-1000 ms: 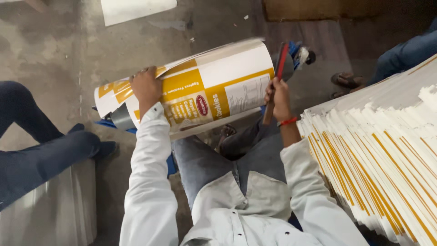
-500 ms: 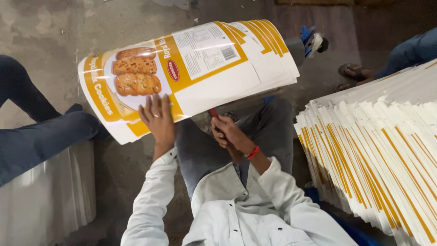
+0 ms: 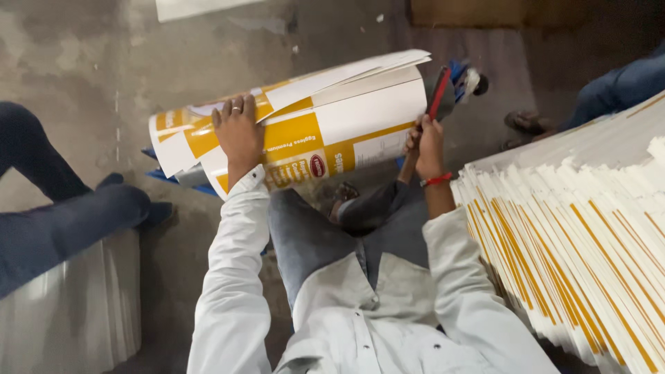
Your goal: The person uses a wooden tool to score and fold sheets of printed cookie packaging by hand, placing the finished flat boxes onto a conveyor belt.
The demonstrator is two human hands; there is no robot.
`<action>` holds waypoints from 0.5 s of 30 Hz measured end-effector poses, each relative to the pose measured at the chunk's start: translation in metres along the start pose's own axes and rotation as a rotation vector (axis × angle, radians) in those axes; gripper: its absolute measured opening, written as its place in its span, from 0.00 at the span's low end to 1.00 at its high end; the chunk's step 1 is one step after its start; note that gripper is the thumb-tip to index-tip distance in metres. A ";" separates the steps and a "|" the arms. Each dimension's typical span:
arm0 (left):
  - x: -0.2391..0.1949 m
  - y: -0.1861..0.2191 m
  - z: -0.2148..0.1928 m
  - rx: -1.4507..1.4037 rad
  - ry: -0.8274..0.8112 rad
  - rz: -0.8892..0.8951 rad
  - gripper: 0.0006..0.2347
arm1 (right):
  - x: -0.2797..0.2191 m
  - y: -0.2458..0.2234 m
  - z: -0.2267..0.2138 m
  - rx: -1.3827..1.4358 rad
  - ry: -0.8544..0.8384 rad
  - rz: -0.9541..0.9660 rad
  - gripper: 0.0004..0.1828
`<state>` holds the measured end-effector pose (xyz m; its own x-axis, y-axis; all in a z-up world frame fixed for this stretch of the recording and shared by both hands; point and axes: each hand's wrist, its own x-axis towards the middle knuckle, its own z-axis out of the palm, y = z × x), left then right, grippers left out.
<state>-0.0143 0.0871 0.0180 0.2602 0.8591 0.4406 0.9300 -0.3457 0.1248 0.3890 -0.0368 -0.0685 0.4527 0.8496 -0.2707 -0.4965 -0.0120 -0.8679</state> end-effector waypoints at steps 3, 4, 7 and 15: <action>-0.034 0.012 -0.014 0.035 0.129 0.043 0.27 | -0.035 0.038 0.054 0.101 -0.032 -0.025 0.08; -0.044 0.016 -0.019 0.055 0.177 0.055 0.27 | -0.061 0.058 0.081 0.110 -0.073 0.009 0.15; -0.093 0.028 -0.028 0.234 0.220 0.090 0.23 | -0.140 0.090 0.118 -0.115 -0.320 0.243 0.10; -0.073 -0.003 -0.041 0.044 0.135 0.121 0.22 | -0.145 0.025 0.088 -0.079 -0.600 0.474 0.14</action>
<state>-0.0463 0.0095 0.0219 0.3362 0.7528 0.5659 0.9053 -0.4239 0.0261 0.2458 -0.1143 -0.0148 -0.2865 0.8844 -0.3685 -0.4728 -0.4651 -0.7485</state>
